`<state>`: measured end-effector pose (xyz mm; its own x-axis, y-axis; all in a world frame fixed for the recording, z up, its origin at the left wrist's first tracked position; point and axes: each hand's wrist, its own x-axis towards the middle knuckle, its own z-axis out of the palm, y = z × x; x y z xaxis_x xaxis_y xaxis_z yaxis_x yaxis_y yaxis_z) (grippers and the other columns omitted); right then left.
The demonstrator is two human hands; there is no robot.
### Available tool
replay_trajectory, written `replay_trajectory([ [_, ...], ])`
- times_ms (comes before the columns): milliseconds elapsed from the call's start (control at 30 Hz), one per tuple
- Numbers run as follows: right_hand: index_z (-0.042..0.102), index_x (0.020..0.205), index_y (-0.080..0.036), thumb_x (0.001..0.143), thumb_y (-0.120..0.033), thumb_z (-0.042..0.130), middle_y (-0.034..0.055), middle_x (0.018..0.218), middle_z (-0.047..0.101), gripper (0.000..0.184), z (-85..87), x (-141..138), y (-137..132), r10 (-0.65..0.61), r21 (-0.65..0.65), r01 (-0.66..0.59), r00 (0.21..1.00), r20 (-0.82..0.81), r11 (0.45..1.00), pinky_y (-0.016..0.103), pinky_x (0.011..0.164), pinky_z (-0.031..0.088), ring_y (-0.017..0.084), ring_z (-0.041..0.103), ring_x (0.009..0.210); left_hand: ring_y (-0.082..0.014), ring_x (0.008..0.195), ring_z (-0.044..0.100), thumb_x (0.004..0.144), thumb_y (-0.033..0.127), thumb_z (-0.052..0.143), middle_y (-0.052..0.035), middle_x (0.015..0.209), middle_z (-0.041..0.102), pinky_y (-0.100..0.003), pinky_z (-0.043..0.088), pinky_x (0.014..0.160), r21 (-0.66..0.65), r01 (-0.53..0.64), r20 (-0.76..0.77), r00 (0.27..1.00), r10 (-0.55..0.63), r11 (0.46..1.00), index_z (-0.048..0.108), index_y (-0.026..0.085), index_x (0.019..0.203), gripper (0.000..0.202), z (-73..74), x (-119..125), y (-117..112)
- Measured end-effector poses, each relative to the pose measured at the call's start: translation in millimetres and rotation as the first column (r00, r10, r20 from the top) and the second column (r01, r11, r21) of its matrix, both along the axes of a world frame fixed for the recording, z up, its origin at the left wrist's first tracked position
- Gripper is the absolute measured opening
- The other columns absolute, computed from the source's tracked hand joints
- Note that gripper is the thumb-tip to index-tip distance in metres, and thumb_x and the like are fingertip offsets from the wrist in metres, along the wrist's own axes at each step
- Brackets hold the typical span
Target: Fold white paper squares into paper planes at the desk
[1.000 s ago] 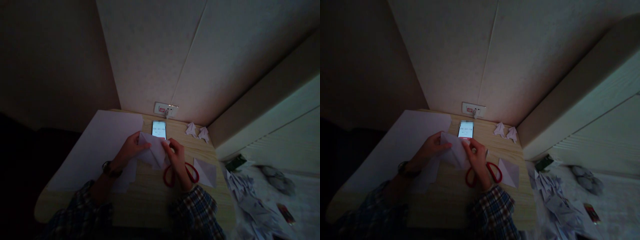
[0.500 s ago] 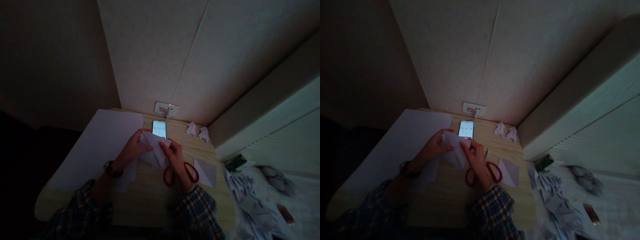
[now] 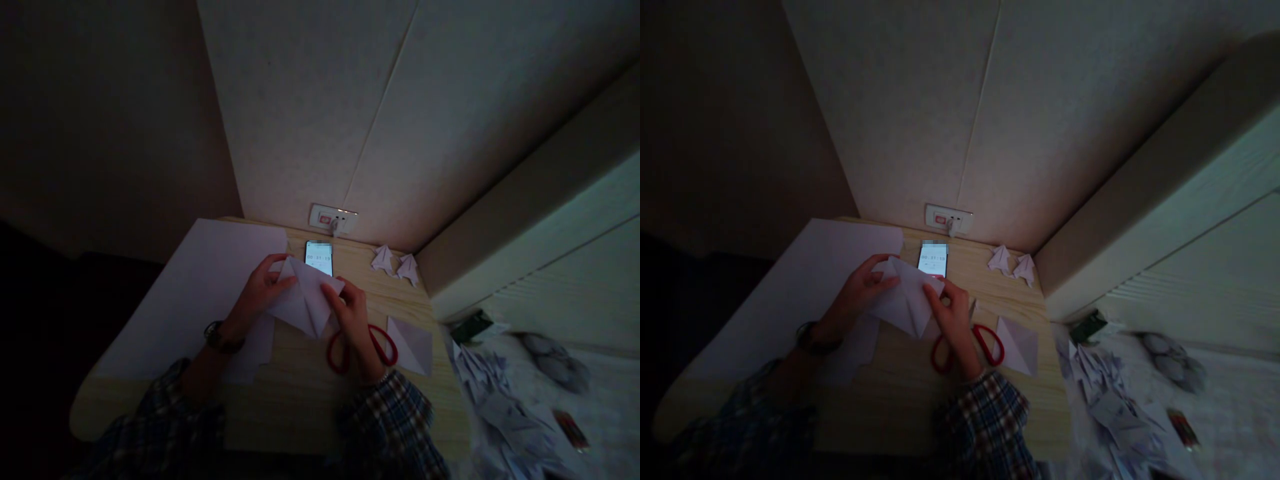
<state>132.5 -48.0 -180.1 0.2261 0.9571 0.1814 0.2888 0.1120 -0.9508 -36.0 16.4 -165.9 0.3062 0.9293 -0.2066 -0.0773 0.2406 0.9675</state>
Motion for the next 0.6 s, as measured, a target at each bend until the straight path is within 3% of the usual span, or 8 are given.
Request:
replay_trajectory([
  [167, 0.068, 0.080, -0.017, 0.083, -0.043, 0.058, 0.0004, 0.064, 0.056, 0.028, 1.3, 1.3, 0.1, -0.052, 0.001, 0.052, 0.999, 0.010, 0.999, 0.024, 0.051, 0.035, 0.013, 0.048, 0.058, -0.0163, 0.059, 0.066, 0.061, 0.034, 0.076, -0.0020, 0.078, 0.072, -0.023, 0.050, 0.051, -0.022, 0.029, 0.052, 0.998, -0.028, 0.999, 0.048, 0.019, 0.118, 0.065, 2.9, 0.1, -0.5],
  [333, 0.067, 0.078, -0.017, 0.083, -0.044, 0.057, 0.0010, 0.065, 0.059, 0.029, -0.2, 0.2, 0.4, 0.000, -0.012, 0.001, 0.999, 0.032, 1.000, 0.025, 0.053, 0.038, 0.014, 0.048, 0.059, -0.0197, 0.071, 0.069, 0.057, 0.030, 0.080, -0.0015, 0.082, 0.072, -0.025, 0.053, 0.058, 0.024, 0.069, 0.017, 0.997, -0.069, 0.997, 0.049, 0.019, 0.118, 0.070, 0.4, 0.0, -0.7],
  [467, 0.066, 0.075, -0.016, 0.082, -0.045, 0.056, 0.0010, 0.065, 0.059, 0.031, 1.1, -0.2, 0.4, 0.006, -0.041, -0.004, 0.999, 0.045, 0.999, 0.025, 0.055, 0.039, 0.013, 0.048, 0.059, -0.0193, 0.073, 0.069, 0.058, 0.030, 0.080, -0.0004, 0.081, 0.072, -0.025, 0.053, 0.060, 0.038, 0.084, 0.020, 0.996, -0.085, 0.996, 0.052, 0.019, 0.111, 0.061, -1.1, -0.1, -0.1],
  [600, 0.065, 0.074, -0.018, 0.082, -0.047, 0.054, -0.0009, 0.059, 0.052, 0.031, 1.4, 2.6, 1.8, -0.005, -0.028, 0.006, 0.999, 0.034, 1.000, 0.024, 0.051, 0.035, 0.013, 0.046, 0.056, -0.0190, 0.072, 0.068, 0.056, 0.029, 0.081, -0.0002, 0.078, 0.072, -0.025, 0.053, 0.061, 0.068, 0.086, 0.025, 0.996, -0.088, 0.994, 0.058, 0.018, 0.092, 0.044, -3.7, 0.0, 2.2],
])
